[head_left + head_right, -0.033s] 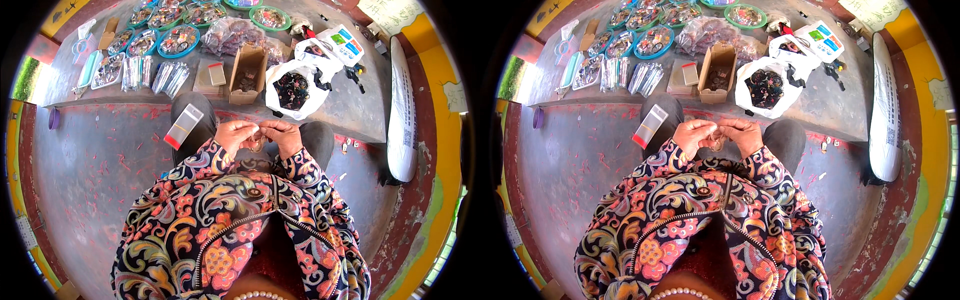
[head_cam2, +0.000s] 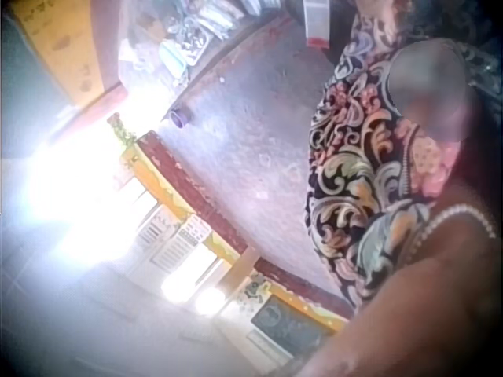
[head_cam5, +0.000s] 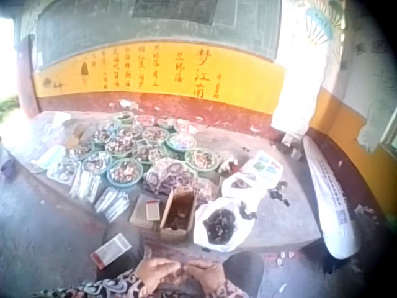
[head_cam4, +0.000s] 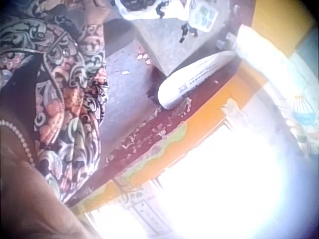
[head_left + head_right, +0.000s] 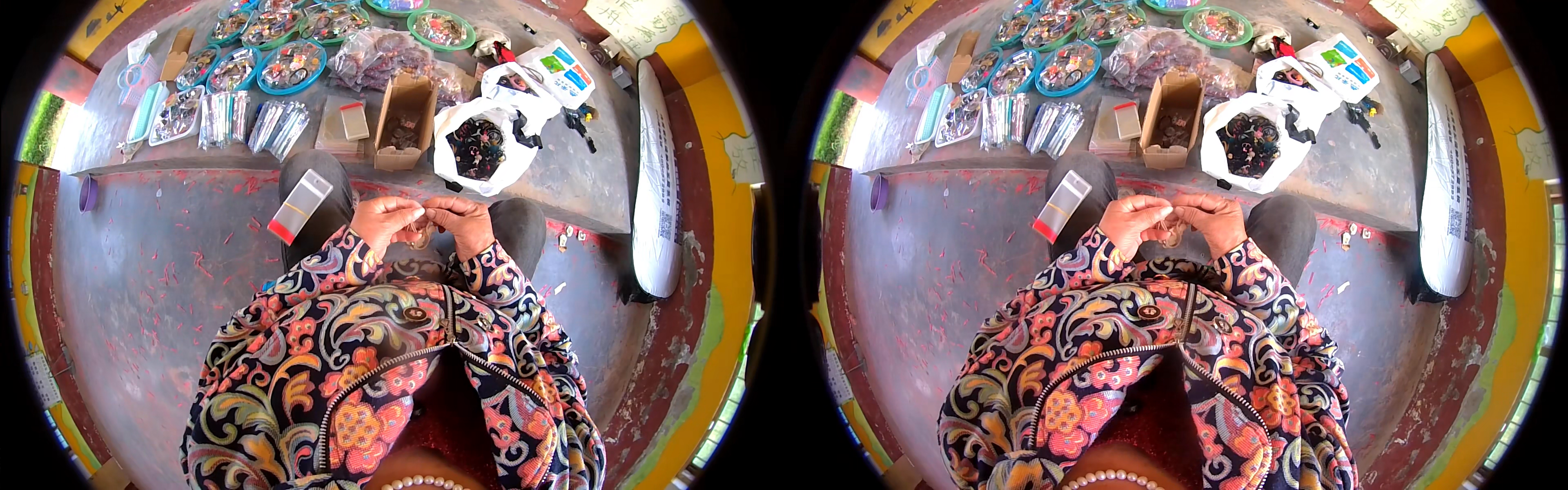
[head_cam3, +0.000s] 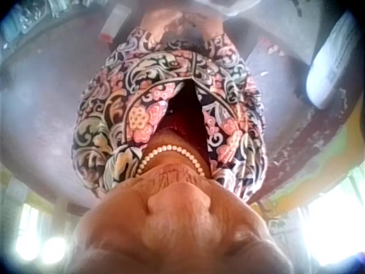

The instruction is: The person sits on the floor and assembles small keychains by hand. They pick up small metal rings and decorative charms, link them together, and place the finished items into small plastic bags. The workspace includes bowls of components and a box for finished products.

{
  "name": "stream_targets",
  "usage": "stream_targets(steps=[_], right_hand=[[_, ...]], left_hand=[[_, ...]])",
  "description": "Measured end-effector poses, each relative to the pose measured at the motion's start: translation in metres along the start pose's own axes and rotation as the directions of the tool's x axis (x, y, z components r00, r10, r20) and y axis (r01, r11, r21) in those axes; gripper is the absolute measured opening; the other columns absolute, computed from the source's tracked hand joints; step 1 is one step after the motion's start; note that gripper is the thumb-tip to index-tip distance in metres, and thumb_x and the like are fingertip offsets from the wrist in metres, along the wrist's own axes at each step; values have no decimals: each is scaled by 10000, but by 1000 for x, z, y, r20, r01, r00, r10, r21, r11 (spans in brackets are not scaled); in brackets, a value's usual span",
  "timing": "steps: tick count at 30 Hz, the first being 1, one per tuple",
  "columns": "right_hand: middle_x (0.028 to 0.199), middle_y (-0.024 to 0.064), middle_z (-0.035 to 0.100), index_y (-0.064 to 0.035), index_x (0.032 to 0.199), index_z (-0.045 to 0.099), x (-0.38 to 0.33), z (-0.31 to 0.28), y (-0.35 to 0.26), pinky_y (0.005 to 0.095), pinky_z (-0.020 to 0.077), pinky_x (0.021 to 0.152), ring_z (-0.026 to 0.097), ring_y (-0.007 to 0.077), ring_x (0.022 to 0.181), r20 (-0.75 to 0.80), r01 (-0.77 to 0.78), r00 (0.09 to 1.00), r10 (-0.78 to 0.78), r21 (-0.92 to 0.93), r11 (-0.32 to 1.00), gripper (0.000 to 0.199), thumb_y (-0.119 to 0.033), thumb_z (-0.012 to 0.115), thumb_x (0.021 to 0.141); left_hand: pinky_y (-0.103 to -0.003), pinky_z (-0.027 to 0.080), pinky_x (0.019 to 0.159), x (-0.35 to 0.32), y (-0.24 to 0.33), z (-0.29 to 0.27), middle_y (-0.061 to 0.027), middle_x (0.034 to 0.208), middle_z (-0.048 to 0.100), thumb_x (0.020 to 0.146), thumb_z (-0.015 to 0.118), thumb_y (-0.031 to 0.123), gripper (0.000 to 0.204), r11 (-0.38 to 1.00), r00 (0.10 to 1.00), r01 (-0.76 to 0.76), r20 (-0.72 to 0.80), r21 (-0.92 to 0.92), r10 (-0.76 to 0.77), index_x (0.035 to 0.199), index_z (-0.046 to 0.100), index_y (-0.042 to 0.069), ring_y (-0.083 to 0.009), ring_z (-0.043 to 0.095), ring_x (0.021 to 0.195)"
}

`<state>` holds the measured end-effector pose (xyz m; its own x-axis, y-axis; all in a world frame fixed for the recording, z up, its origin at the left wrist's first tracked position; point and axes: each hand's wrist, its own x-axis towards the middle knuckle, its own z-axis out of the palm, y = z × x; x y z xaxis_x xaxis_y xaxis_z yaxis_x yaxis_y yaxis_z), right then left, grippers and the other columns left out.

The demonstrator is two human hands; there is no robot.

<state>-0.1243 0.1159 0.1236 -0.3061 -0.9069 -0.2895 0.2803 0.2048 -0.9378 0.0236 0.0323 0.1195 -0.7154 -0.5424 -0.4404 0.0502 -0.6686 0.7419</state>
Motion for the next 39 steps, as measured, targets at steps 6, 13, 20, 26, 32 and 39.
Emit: stream_targets(steps=[6, 13, 20, 26, 32, 39], right_hand=[[754, 66, 642, 1, 904, 629, -2, 1, -2, 221, 444, 585, 590, 116, 668, 63, -46, 997, 39, 114, 992, 152, -45, 604, 762], [780, 85, 637, -6, 911, 629, 0, -7, 7, 248, 467, 652, 599, 140, 733, 129, -3, 992, -13, 127, 992, 143, -20, 565, 784], [829, 62, 620, -24, 896, 638, 2, -10, -1, 261, 462, 718, 587, 146, 789, 284, 157, 946, -156, 17, 987, 165, 36, 523, 795], [817, 46, 609, -35, 868, 645, 3, -15, 0, 254, 451, 717, 573, 142, 794, 300, 242, 933, -196, -123, 962, 204, 84, 517, 764], [802, 40, 607, -36, 856, 648, 4, -10, -1, 252, 437, 699, 563, 133, 773, 304, 286, 924, -234, -138, 948, 244, 120, 506, 735], [797, 30, 610, -47, 866, 649, 6, -13, 6, 242, 430, 710, 558, 122, 779, 270, 293, 931, -245, -153, 944, 248, 109, 508, 735]], left_hand=[[-231, 515, 567, 2, -2, -4, -93, 816, 607, 823, 546, 91, 164, 997, 998, 60, 10, -57, -60, 942, 565, -20, -155, 603, 710], [-244, 511, 589, 6, 2, -7, -95, 825, 612, 830, 531, 91, 168, 976, 985, 159, 96, -151, -146, 950, 564, -23, -162, 605, 728], [-268, 503, 697, 1, 9, -15, -116, 908, 596, 845, 492, 80, 205, 965, 970, 196, 175, -172, -166, 1010, 536, -33, -197, 594, 844], [-278, 504, 712, 5, 7, -17, -123, 927, 595, 843, 491, 80, 217, 955, 962, 219, 205, -199, -178, 1022, 531, -36, -205, 594, 855], [-279, 507, 714, 2, 10, -14, -127, 932, 596, 829, 522, 78, 213, 957, 970, 218, 153, -189, -191, 1008, 532, -37, -198, 596, 845], [-272, 512, 723, 4, 2, -12, -132, 934, 588, 838, 499, 41, 196, 986, 986, 122, 124, -110, -108, 1010, 523, -50, -199, 595, 844]])
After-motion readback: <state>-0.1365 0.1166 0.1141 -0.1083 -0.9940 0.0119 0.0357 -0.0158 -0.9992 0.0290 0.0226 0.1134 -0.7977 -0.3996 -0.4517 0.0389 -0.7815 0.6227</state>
